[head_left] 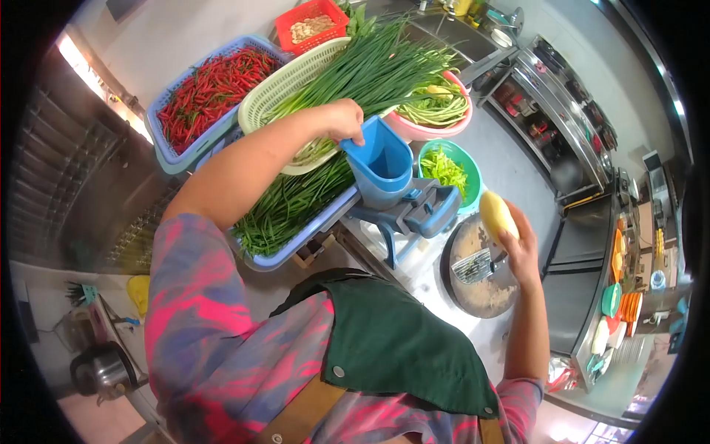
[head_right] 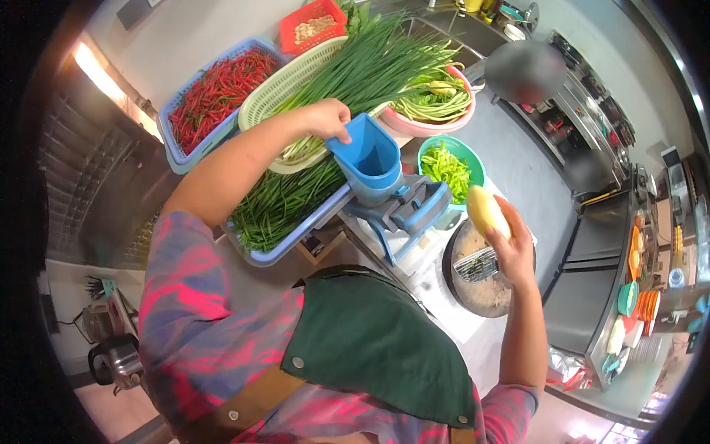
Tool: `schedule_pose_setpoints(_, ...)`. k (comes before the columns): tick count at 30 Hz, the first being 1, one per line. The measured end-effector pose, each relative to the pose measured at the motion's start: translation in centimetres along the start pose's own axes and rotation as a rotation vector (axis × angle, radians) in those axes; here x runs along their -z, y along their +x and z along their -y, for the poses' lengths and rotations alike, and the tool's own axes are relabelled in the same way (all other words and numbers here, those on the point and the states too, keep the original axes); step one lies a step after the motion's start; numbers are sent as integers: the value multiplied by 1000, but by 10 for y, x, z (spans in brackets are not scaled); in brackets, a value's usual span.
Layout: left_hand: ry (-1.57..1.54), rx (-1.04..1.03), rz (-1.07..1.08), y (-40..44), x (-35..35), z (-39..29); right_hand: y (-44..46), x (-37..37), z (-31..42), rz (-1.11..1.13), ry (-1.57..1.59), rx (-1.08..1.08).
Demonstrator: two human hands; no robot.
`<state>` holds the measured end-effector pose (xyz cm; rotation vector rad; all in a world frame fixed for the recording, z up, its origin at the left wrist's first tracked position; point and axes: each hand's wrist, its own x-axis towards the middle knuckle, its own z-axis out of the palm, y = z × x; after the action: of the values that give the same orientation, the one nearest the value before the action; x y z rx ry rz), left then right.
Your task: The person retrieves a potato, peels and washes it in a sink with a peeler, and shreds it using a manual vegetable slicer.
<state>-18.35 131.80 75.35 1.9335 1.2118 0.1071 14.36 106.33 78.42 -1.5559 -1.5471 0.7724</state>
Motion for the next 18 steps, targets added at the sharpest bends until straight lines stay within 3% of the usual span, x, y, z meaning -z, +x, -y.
schedule_pose_setpoints(1, -25, 34, 39, -5, 8, -1, 13, -6, 10, 32, -71, 53)
schedule_pose_setpoints(4, -266, 14, -149, -22, 33, -1, 58, -30, 40, 214, -272, 188)
schedule_pose_setpoints(10, -406, -16, -344, -45, 51, 30, 145, -116, 48, 610, -806, 476)
schedule_pose_setpoints(13, -637, -104, -492, -48, 38, 50, 162, -145, 61, 762, -961, 546)
schedule_pose_setpoints(16, -615, -85, -571, -60, 26, 47, 169, -167, 70, 850, -1118, 443)
schedule_pose_setpoints(18, -601, -59, -645, -66, 22, 42, 170, -171, 61, 878, -1200, 562)
